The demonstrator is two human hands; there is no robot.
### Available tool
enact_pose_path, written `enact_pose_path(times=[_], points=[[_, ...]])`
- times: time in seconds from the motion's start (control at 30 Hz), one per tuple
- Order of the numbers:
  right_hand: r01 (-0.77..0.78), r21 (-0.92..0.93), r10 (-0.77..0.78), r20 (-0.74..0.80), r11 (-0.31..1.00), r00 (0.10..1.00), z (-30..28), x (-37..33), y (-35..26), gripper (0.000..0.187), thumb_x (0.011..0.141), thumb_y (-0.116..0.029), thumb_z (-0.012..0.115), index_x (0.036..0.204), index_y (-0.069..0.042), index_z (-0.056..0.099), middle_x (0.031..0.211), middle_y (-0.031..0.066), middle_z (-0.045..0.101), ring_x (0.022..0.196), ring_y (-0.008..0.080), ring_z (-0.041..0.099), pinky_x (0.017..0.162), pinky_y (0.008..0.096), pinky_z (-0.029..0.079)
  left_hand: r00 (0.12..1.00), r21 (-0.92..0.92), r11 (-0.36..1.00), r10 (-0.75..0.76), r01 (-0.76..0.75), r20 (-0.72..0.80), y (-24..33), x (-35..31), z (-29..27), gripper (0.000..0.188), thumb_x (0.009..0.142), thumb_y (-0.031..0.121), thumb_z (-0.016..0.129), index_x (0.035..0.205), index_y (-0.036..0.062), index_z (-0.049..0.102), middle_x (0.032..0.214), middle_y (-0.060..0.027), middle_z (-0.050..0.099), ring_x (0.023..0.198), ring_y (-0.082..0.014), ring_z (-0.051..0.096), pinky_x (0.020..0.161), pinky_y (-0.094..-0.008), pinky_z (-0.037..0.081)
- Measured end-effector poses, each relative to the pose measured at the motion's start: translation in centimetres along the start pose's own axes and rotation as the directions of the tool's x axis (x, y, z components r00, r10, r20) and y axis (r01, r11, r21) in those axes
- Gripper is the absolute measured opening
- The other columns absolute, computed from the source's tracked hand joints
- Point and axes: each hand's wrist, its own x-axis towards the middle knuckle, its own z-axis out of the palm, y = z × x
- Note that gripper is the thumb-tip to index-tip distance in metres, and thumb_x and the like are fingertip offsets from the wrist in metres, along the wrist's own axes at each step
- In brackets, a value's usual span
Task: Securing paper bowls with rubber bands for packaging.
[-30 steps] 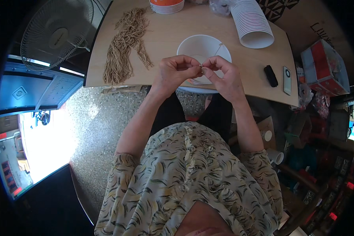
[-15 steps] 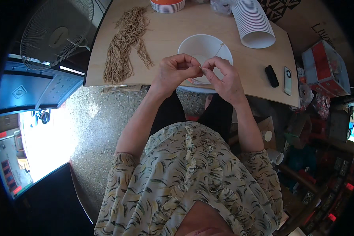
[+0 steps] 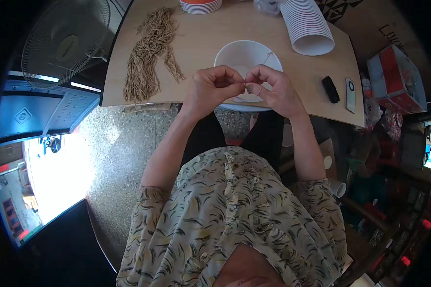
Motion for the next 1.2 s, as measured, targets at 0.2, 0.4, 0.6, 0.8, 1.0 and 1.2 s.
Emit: enact_pose_path(times=[0.2, 0.4, 0.6, 0.8, 1.0, 1.2], points=[[-0.011, 0.121, 0.010, 0.011, 0.993, 1.000, -0.1, 0.1, 0.8, 0.010, 0.091, -0.007, 0.067, 0.097, 0.001, 0.064, 0.086, 0.0026, 0.066, 0.083, 0.0104, 0.061, 0.079, 0.0276, 0.051, 1.000, -0.012, 1.000, 0.016, -0.016, 0.008, 0.0, -0.1, -0.1, 0.010, 0.089, 0.000, 0.071, 0.097, -0.0037, 0.066, 0.091, -0.0083, 0.072, 0.087, -0.0132, 0.070, 0.079, -0.0254, 0.057], [-0.018, 0.296, 0.043, -0.078, 0.955, 0.996, 0.5, -0.2, 1.5, 0.009, 0.094, -0.007, 0.065, 0.096, 0.002, 0.063, 0.085, 0.0025, 0.065, 0.080, 0.0091, 0.061, 0.076, 0.0248, 0.050, 1.000, -0.118, 0.993, 0.010, -0.011, -0.014, -0.5, 0.0, -0.1, 0.009, 0.091, 0.000, 0.069, 0.099, -0.0031, 0.066, 0.093, -0.0104, 0.072, 0.088, -0.0161, 0.071, 0.081, -0.0273, 0.058], [-0.059, 0.336, 0.104, -0.118, 0.940, 0.988, 0.3, -0.1, 0.9, 0.013, 0.095, -0.008, 0.064, 0.104, 0.002, 0.064, 0.085, 0.0021, 0.065, 0.079, 0.0080, 0.059, 0.075, 0.0242, 0.050, 1.000, -0.156, 0.988, -0.004, 0.000, -0.027, -0.4, 0.0, -0.2, 0.010, 0.091, 0.000, 0.069, 0.100, -0.0024, 0.066, 0.092, -0.0104, 0.072, 0.087, -0.0176, 0.072, 0.080, -0.0284, 0.059], [-0.001, 0.158, 0.023, -0.139, 0.988, 0.990, 0.6, -0.1, 0.8, 0.016, 0.094, -0.008, 0.067, 0.107, 0.001, 0.068, 0.083, 0.0015, 0.067, 0.073, 0.0066, 0.059, 0.069, 0.0239, 0.050, 1.000, -0.158, 0.987, 0.016, -0.016, 0.001, -0.2, 0.2, 0.0, 0.010, 0.091, 0.001, 0.069, 0.100, -0.0025, 0.065, 0.092, -0.0105, 0.072, 0.087, -0.0179, 0.072, 0.080, -0.0285, 0.059], [-0.043, 0.095, 0.060, -0.189, 0.995, 0.980, 1.1, -0.8, -0.3, 0.012, 0.095, -0.007, 0.066, 0.105, 0.001, 0.067, 0.088, 0.0026, 0.068, 0.071, 0.0043, 0.057, 0.064, 0.0218, 0.049, 1.000, -0.173, 0.984, -0.030, 0.028, -0.008, 0.0, 0.0, 0.0, 0.012, 0.091, 0.002, 0.070, 0.101, -0.0024, 0.065, 0.092, -0.0101, 0.072, 0.087, -0.0173, 0.072, 0.080, -0.0280, 0.059], [-0.113, 0.163, 0.141, -0.167, 0.980, 0.976, 1.2, -1.1, -1.3, 0.010, 0.097, -0.005, 0.062, 0.104, 0.002, 0.064, 0.088, 0.0038, 0.067, 0.075, 0.0059, 0.060, 0.067, 0.0222, 0.049, 0.998, -0.251, 0.966, -0.058, 0.056, 0.000, 0.2, -0.1, 0.3, 0.018, 0.092, 0.003, 0.069, 0.109, -0.0015, 0.064, 0.097, -0.0111, 0.072, 0.090, -0.0181, 0.072, 0.080, -0.0280, 0.059]])
